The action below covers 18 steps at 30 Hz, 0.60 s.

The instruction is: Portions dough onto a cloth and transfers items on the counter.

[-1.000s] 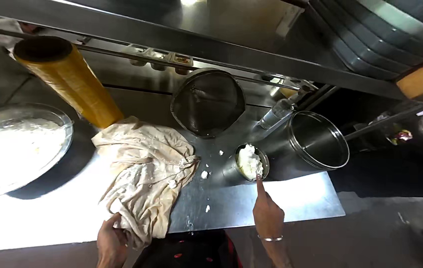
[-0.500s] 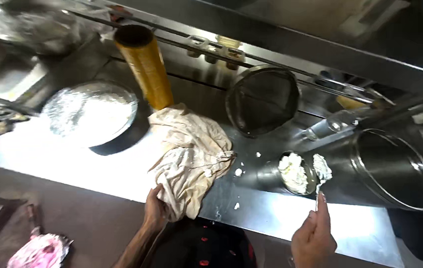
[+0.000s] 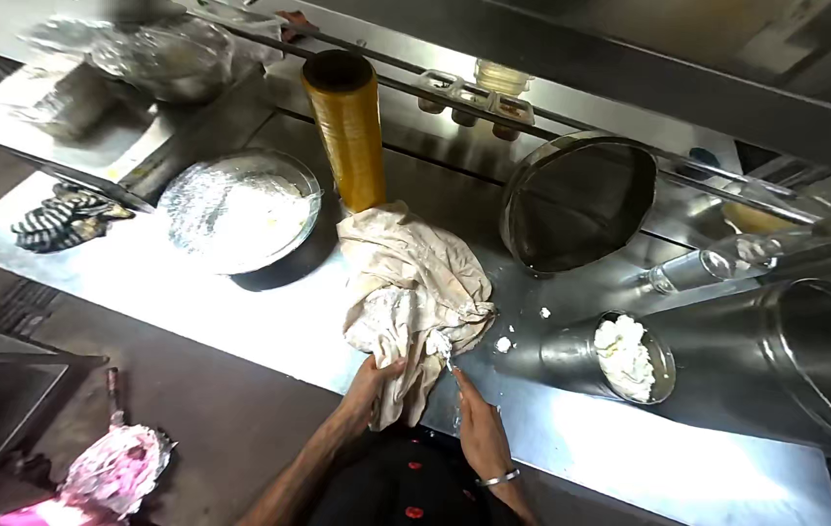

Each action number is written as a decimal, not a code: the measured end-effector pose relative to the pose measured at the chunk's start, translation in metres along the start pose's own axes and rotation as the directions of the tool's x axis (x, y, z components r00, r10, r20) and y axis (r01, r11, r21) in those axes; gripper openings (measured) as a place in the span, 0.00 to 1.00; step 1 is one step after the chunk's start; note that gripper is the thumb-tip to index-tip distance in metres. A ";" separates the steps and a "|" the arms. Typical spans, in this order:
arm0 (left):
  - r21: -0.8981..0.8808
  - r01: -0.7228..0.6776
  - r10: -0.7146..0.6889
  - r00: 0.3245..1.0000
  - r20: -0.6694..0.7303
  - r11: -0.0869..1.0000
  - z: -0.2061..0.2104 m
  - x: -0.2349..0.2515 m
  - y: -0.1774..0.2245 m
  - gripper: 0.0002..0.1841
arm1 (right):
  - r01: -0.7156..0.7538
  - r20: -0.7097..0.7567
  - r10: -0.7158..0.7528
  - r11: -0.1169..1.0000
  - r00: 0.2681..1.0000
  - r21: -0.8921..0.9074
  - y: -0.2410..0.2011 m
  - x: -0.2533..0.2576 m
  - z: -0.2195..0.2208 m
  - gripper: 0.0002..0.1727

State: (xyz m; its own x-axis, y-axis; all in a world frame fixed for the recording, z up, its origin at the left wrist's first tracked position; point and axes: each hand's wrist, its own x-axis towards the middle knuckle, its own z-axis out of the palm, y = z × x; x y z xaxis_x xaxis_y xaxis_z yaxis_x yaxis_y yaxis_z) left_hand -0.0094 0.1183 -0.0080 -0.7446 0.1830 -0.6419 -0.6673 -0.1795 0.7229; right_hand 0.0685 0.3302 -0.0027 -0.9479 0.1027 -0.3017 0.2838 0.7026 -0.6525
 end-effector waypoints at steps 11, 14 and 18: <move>-0.128 0.008 -0.005 1.000 0.024 0.992 0.025 0.000 0.011 0.17 | -0.257 0.253 0.047 0.257 0.966 0.932 0.014 -0.006 -0.004 0.28; -0.137 -0.016 0.011 0.999 -0.036 0.990 0.016 -0.001 0.001 0.18 | -0.266 0.267 -0.010 0.057 0.964 0.962 0.020 -0.015 -0.024 0.28; -0.067 -0.009 0.004 0.996 -0.085 0.998 0.006 -0.008 -0.009 0.17 | -0.097 0.097 -0.045 0.002 0.994 0.995 0.015 -0.043 -0.085 0.27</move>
State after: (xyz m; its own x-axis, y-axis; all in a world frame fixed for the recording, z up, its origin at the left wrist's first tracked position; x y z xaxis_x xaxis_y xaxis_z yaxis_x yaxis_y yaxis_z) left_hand 0.0026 0.1238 -0.0075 -0.7459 0.0994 -0.6586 -0.6598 -0.2451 0.7103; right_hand 0.1012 0.3966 0.0596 -0.9411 0.0017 -0.3381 0.2373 -0.7090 -0.6641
